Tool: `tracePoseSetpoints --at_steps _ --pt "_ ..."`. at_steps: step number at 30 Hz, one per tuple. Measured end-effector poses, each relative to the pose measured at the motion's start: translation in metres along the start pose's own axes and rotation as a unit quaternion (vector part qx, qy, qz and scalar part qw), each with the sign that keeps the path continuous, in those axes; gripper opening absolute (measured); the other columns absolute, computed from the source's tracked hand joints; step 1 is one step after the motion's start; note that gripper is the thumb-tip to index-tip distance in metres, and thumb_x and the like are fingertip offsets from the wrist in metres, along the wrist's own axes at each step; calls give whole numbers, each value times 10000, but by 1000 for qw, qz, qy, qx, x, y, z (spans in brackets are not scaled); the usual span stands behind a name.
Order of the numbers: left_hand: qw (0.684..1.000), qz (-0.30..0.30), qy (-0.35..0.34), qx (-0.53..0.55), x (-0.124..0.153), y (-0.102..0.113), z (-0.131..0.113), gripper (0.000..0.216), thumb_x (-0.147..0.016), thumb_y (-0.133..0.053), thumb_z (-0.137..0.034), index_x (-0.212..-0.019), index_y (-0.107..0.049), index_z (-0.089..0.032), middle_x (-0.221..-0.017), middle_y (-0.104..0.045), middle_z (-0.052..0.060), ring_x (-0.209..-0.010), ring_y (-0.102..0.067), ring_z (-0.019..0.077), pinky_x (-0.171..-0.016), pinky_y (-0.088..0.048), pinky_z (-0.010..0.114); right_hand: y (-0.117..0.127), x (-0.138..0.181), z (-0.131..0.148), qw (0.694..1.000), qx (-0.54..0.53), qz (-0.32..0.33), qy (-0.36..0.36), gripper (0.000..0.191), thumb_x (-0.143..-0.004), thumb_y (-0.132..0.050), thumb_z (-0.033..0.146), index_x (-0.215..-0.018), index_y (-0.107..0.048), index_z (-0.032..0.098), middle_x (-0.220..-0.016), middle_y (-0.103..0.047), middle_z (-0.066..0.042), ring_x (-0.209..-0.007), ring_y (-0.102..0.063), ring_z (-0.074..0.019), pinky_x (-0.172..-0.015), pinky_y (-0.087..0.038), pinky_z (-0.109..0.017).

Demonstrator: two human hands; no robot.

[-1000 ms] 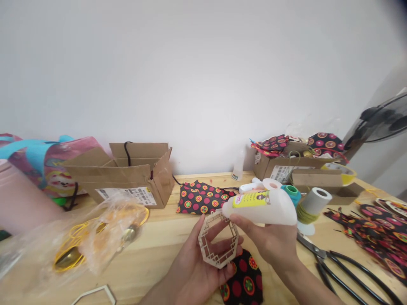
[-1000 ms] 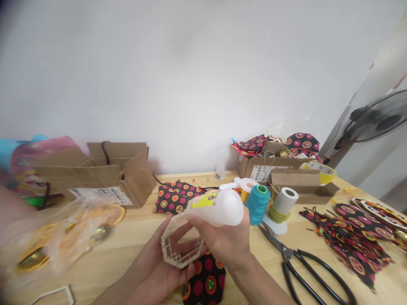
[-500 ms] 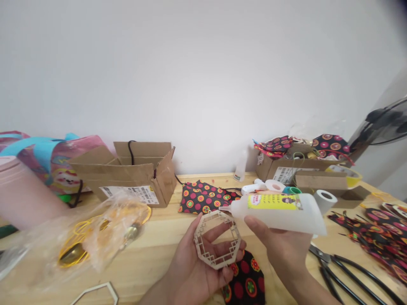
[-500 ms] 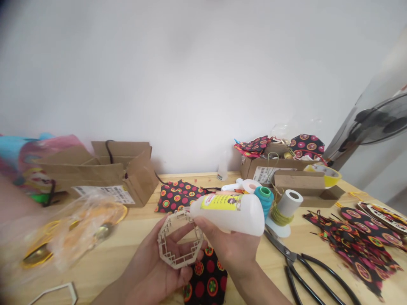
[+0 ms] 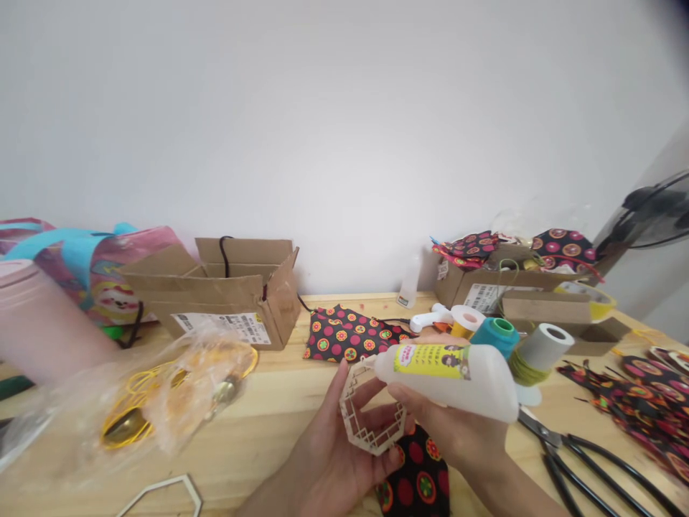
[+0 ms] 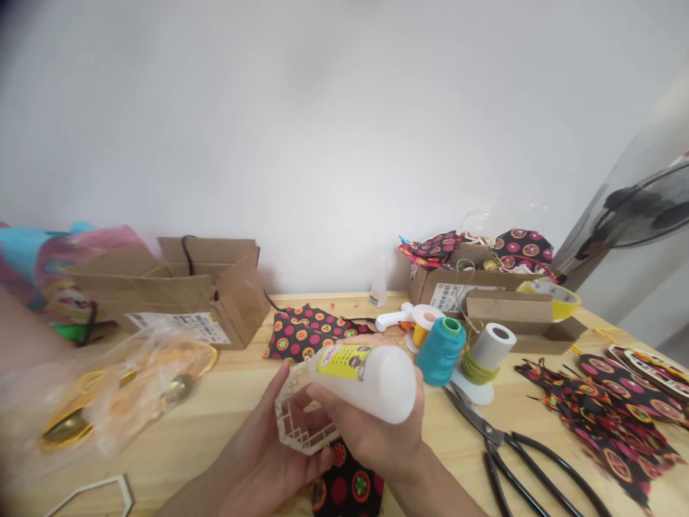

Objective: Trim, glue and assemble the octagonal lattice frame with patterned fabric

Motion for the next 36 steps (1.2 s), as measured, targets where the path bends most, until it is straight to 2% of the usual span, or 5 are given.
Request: tracePoseSetpoints --at_steps 6,15,20,25,36 --pt "1000 -1 -6 -1 1 -1 0 444 -780 -453 -517 -963 -642 -159 -847 -689 122 -765 -637 205 -563 -468 265 4 -5 3 999 -7 -34 -7 222 -585 -738 368 -707 -628 219 -666 -701 -11 -630 -677 -198 -560 -586 -274" --pt "999 -9 -34 -7 2 0 -3 402 -797 -462 -473 -978 -639 -159 -842 -694 112 -752 -638 188 -558 -462 254 3 -7 5 1000 -18 -17 -16 207 -585 -753 310 -737 -652 212 -644 -703 -14 -603 -678 -189 -547 -580 -244" --pt "999 -13 -41 -13 1 1 -3 388 -796 -472 -463 -966 -645 -160 -828 -695 98 -746 -639 179 -571 -460 248 1 -10 10 999 -37 -8 -20 295 -567 -760 275 -824 -630 210 -640 -703 -8 -612 -682 -195 -564 -580 -245" --pt "1000 -2 -27 -13 0 1 -2 485 -799 -453 -479 -1126 -565 -139 -893 -690 138 -839 -632 225 -595 -454 274 5 -20 14 997 -58 -26 -51 436 -559 -747 216 -957 -569 200 -702 -714 -22 -543 -673 -196 -488 -570 -255" --pt "998 58 0 25 7 -11 -5 524 -822 -388 -417 -1200 -505 -72 -934 -658 177 -919 -591 269 -702 -406 322 11 -21 8 993 -52 -55 -92 545 -506 -779 229 -994 -542 181 -790 -713 -62 -534 -665 -187 -468 -563 -244"
Point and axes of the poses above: each hand's wrist, its own x-axis away from the middle knuckle, its own y-axis out of the back of the hand, z = x × y, the point moved 6 cm from there along -x, towards the middle knuckle
